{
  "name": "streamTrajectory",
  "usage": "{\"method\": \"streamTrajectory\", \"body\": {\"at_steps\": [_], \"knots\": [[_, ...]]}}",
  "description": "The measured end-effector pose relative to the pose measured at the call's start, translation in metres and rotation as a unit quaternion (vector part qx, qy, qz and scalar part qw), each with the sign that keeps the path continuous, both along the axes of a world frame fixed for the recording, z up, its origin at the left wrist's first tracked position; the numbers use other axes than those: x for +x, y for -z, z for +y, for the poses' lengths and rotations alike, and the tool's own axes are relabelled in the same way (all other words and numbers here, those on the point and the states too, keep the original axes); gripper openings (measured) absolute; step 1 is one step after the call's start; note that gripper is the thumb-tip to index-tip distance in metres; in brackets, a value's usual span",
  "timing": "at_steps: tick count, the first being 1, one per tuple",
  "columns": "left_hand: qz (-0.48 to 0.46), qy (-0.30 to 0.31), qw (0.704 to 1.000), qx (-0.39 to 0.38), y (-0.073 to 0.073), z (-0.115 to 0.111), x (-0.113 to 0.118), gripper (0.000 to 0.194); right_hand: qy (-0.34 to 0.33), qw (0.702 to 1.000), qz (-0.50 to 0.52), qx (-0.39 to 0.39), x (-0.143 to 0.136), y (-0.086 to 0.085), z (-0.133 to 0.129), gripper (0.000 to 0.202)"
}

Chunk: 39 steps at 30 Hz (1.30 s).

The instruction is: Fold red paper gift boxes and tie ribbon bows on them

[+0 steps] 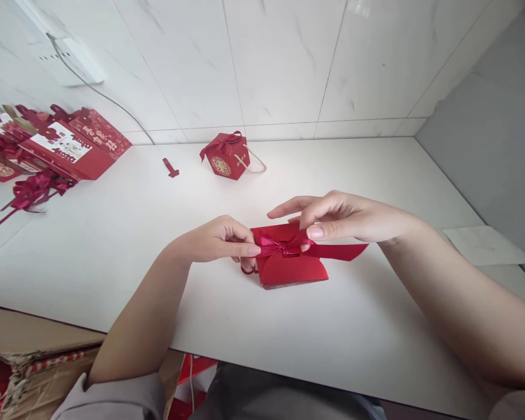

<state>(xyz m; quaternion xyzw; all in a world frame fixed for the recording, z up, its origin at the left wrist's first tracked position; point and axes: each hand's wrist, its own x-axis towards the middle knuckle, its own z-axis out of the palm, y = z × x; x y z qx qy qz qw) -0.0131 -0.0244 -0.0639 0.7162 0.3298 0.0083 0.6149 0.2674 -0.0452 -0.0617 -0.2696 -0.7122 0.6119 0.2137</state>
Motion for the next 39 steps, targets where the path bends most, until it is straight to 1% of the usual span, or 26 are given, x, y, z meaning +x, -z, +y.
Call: {"method": "streamTrajectory", "body": {"at_steps": [2, 5, 9, 12, 17, 22, 29, 33, 36, 39], "knots": [[0.010, -0.019, 1.000, 0.001, 0.000, 0.000, 0.001, 0.029, -0.003, 1.000, 0.019, -0.014, 0.000, 0.002, 0.001, 0.022], [0.016, -0.047, 0.999, 0.000, 0.002, 0.000, 0.001, 0.033, 0.020, 0.999, 0.022, -0.017, 0.000, 0.005, 0.003, 0.020], [0.010, -0.045, 0.999, -0.004, 0.004, 0.002, 0.001, 0.033, 0.050, 0.999, 0.011, -0.011, -0.001, 0.006, 0.005, 0.021], [0.003, -0.039, 0.999, -0.004, 0.006, 0.003, 0.001, 0.031, 0.054, 0.998, -0.008, -0.006, -0.001, 0.006, 0.006, 0.024], [-0.011, -0.017, 1.000, -0.013, 0.008, 0.004, 0.001, 0.031, 0.043, 0.998, -0.039, -0.008, 0.000, 0.005, 0.007, 0.029], [-0.010, 0.004, 1.000, -0.002, 0.009, 0.004, -0.001, 0.031, 0.017, 0.998, -0.060, -0.018, 0.002, 0.006, 0.009, 0.032], [-0.012, 0.037, 0.999, 0.020, 0.007, 0.004, -0.001, 0.029, 0.020, 0.996, -0.083, -0.031, 0.009, 0.007, 0.013, 0.034], [-0.019, 0.067, 0.996, 0.049, 0.004, 0.004, 0.000, 0.029, 0.016, 0.994, -0.105, -0.024, 0.011, 0.006, 0.014, 0.033], [-0.001, 0.077, 0.995, 0.068, 0.004, 0.004, 0.001, 0.030, 0.020, 0.992, -0.124, -0.011, 0.012, 0.006, 0.014, 0.034], [0.025, 0.092, 0.993, 0.072, 0.006, 0.005, 0.001, 0.031, 0.022, 0.993, -0.118, -0.007, 0.011, 0.006, 0.013, 0.035]]}}
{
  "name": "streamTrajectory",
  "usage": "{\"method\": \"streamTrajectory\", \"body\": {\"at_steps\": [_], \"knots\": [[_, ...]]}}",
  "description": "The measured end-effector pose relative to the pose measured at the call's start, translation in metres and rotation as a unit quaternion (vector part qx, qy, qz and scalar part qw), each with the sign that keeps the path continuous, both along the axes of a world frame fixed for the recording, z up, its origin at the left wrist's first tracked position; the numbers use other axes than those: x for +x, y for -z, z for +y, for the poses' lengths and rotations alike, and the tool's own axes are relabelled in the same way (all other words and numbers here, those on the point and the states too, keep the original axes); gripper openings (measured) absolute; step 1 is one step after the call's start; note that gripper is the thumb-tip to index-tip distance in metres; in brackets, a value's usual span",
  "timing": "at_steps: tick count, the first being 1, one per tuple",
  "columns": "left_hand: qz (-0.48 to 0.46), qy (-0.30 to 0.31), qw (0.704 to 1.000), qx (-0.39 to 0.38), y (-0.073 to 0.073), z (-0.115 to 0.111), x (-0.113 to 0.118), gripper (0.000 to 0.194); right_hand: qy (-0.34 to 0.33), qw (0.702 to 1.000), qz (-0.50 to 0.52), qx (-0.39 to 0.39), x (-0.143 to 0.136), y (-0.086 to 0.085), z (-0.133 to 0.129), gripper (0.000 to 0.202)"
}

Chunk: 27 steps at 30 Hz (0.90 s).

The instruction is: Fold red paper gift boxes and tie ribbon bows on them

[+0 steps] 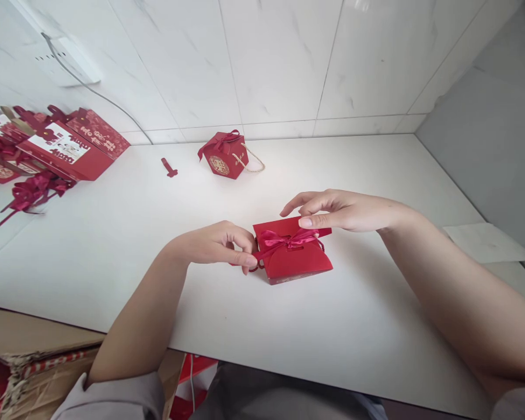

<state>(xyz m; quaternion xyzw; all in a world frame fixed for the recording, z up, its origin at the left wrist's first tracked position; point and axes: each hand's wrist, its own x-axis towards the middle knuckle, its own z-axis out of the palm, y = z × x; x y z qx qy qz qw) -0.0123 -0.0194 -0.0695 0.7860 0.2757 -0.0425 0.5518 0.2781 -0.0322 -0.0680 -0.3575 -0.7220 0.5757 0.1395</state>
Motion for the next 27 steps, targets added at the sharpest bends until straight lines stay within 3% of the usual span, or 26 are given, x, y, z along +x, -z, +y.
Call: {"method": "streamTrajectory", "body": {"at_steps": [8, 16, 21, 24, 26, 27], "knots": [[0.023, 0.038, 0.999, -0.024, 0.002, 0.000, 0.000, 0.033, -0.038, 0.999, 0.037, -0.011, -0.001, 0.003, 0.001, 0.029], [0.041, 0.036, 0.998, -0.010, 0.006, 0.001, 0.001, 0.037, 0.008, 0.997, 0.070, -0.025, -0.010, 0.001, -0.004, 0.038], [0.140, 0.062, 0.987, -0.046, 0.003, 0.006, -0.008, 0.032, 0.020, 0.997, 0.065, -0.025, -0.013, 0.000, -0.006, 0.042], [0.146, -0.021, 0.989, 0.005, -0.001, 0.011, -0.015, 0.041, -0.005, 0.997, 0.070, -0.015, -0.013, 0.002, -0.005, 0.038], [0.076, -0.149, 0.982, 0.093, -0.002, 0.011, -0.013, 0.045, -0.020, 0.998, 0.067, 0.000, -0.012, 0.003, -0.004, 0.035], [0.032, -0.219, 0.965, 0.144, -0.002, 0.009, -0.011, 0.042, -0.023, 0.998, 0.062, 0.008, -0.012, 0.004, -0.003, 0.034]]}}
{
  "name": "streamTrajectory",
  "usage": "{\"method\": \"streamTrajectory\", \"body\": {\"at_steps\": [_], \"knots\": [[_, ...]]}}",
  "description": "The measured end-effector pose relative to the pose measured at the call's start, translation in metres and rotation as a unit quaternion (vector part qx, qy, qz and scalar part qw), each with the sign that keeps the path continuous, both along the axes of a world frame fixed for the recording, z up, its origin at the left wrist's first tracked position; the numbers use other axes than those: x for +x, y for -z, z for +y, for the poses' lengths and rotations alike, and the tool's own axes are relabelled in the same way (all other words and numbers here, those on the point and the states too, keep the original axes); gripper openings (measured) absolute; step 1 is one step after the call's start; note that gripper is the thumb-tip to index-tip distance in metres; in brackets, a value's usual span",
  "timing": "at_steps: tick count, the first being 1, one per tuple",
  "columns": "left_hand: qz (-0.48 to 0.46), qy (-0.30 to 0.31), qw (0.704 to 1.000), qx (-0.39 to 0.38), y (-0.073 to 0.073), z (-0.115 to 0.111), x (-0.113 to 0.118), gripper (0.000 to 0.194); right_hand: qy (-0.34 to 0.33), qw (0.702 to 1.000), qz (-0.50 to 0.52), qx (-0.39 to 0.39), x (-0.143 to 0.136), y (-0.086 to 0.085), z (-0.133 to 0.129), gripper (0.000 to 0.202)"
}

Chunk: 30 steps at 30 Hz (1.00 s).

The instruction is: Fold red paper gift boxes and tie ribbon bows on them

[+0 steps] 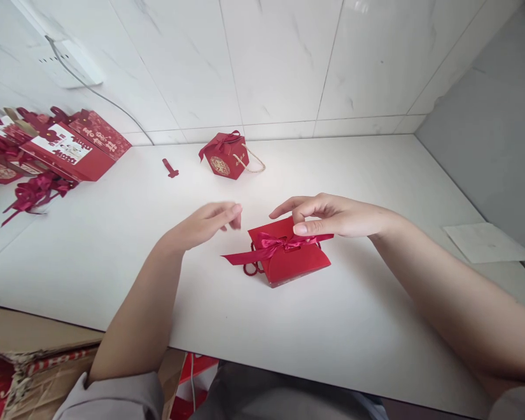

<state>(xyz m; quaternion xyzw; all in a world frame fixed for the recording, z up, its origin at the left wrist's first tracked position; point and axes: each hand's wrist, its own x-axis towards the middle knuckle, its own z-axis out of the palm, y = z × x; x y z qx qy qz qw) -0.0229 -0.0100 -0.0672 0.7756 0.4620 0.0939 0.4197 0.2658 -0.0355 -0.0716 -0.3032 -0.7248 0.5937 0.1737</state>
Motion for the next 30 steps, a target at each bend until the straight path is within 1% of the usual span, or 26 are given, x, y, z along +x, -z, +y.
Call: {"method": "streamTrajectory", "body": {"at_steps": [1, 2, 3, 5, 8, 12, 17, 25, 30], "knots": [[-0.040, -0.055, 0.996, 0.066, 0.001, -0.003, 0.004, 0.036, 0.000, 1.000, -0.005, 0.009, 0.000, 0.000, 0.000, 0.033], [-0.076, -0.087, 0.986, 0.123, 0.001, -0.007, 0.010, 0.030, 0.001, 1.000, -0.010, 0.017, 0.000, 0.000, 0.001, 0.031], [-0.109, -0.092, 0.976, 0.164, 0.002, -0.012, 0.016, 0.026, 0.002, 1.000, -0.013, 0.023, 0.000, 0.000, 0.001, 0.031], [-0.150, -0.050, 0.965, 0.208, 0.005, -0.023, 0.028, 0.020, 0.003, 1.000, -0.015, 0.025, 0.000, 0.000, 0.000, 0.030], [-0.153, 0.017, 0.966, 0.206, 0.008, -0.038, 0.042, 0.016, -0.005, 1.000, -0.005, 0.021, 0.000, 0.000, 0.000, 0.029], [-0.130, 0.048, 0.974, 0.179, 0.014, -0.045, 0.048, 0.011, -0.008, 0.999, -0.010, 0.037, 0.000, 0.001, -0.001, 0.028], [-0.118, 0.046, 0.976, 0.176, 0.019, -0.045, 0.051, 0.007, -0.009, 0.999, -0.026, 0.041, 0.001, 0.003, 0.002, 0.026], [-0.122, 0.034, 0.973, 0.194, 0.026, -0.048, 0.057, 0.003, -0.031, 0.999, 0.017, 0.025, 0.003, 0.010, 0.008, 0.027], [-0.105, 0.033, 0.971, 0.211, 0.027, -0.049, 0.058, 0.003, -0.031, 0.998, 0.035, 0.051, 0.004, 0.011, 0.008, 0.030]]}}
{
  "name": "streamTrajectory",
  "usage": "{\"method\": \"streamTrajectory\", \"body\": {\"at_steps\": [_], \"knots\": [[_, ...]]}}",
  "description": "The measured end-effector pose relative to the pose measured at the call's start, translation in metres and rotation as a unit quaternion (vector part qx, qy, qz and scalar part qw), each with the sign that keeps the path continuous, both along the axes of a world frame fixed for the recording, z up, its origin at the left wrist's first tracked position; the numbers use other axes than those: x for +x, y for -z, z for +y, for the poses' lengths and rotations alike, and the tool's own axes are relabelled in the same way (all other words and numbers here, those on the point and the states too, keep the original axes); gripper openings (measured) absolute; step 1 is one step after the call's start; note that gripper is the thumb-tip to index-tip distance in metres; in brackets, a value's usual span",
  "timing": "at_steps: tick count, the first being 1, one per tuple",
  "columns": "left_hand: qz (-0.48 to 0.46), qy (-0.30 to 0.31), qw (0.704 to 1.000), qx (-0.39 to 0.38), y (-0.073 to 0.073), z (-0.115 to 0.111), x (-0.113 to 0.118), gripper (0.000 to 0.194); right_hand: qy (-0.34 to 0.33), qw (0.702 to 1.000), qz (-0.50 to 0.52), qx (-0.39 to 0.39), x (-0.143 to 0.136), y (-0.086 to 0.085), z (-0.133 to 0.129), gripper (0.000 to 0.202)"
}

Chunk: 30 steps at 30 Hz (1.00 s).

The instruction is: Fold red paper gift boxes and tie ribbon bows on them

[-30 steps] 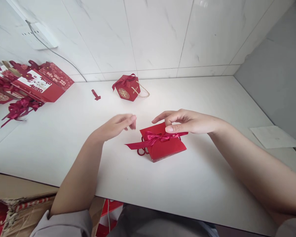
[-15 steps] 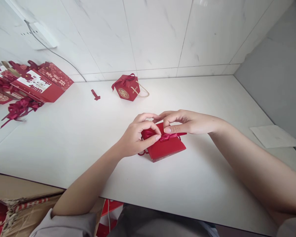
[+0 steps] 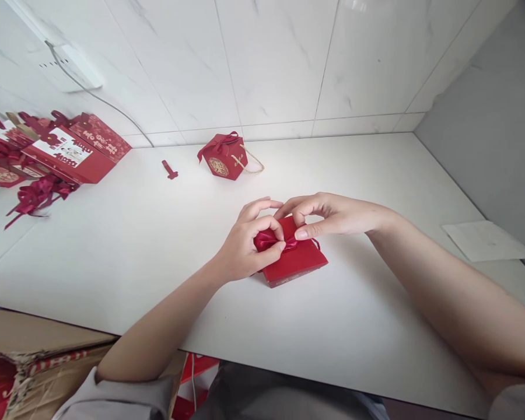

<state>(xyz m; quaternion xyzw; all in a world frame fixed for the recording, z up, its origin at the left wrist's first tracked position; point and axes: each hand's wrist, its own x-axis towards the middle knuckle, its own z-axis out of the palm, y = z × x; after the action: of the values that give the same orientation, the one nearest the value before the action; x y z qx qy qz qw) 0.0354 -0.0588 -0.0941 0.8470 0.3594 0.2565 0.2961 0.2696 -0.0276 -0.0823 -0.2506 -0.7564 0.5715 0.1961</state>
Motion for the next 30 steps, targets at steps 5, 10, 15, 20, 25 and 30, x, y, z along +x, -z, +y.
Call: {"method": "streamTrajectory", "body": {"at_steps": [5, 10, 15, 20, 25, 30], "knots": [[0.006, -0.002, 1.000, 0.024, 0.001, 0.000, 0.000, 0.004, 0.007, 0.999, 0.041, -0.005, -0.002, 0.011, 0.003, 0.031], [0.007, 0.004, 1.000, 0.030, 0.003, 0.002, 0.001, 0.004, 0.011, 0.996, 0.078, -0.043, -0.003, 0.025, 0.008, 0.032], [0.004, -0.001, 1.000, 0.020, 0.003, 0.003, 0.000, 0.004, 0.031, 0.992, 0.103, -0.062, -0.007, 0.033, 0.010, 0.037], [-0.046, 0.023, 0.998, -0.049, -0.002, 0.008, -0.006, 0.007, 0.031, 0.993, 0.070, -0.085, -0.003, 0.020, 0.008, 0.025], [-0.034, 0.073, 0.995, -0.051, -0.008, 0.020, -0.019, 0.010, 0.108, 0.987, -0.108, -0.051, 0.015, -0.006, 0.001, 0.039], [-0.021, 0.057, 0.997, -0.053, -0.008, 0.026, -0.024, 0.030, 0.054, 0.972, -0.229, -0.017, 0.029, -0.023, -0.005, 0.034]]}}
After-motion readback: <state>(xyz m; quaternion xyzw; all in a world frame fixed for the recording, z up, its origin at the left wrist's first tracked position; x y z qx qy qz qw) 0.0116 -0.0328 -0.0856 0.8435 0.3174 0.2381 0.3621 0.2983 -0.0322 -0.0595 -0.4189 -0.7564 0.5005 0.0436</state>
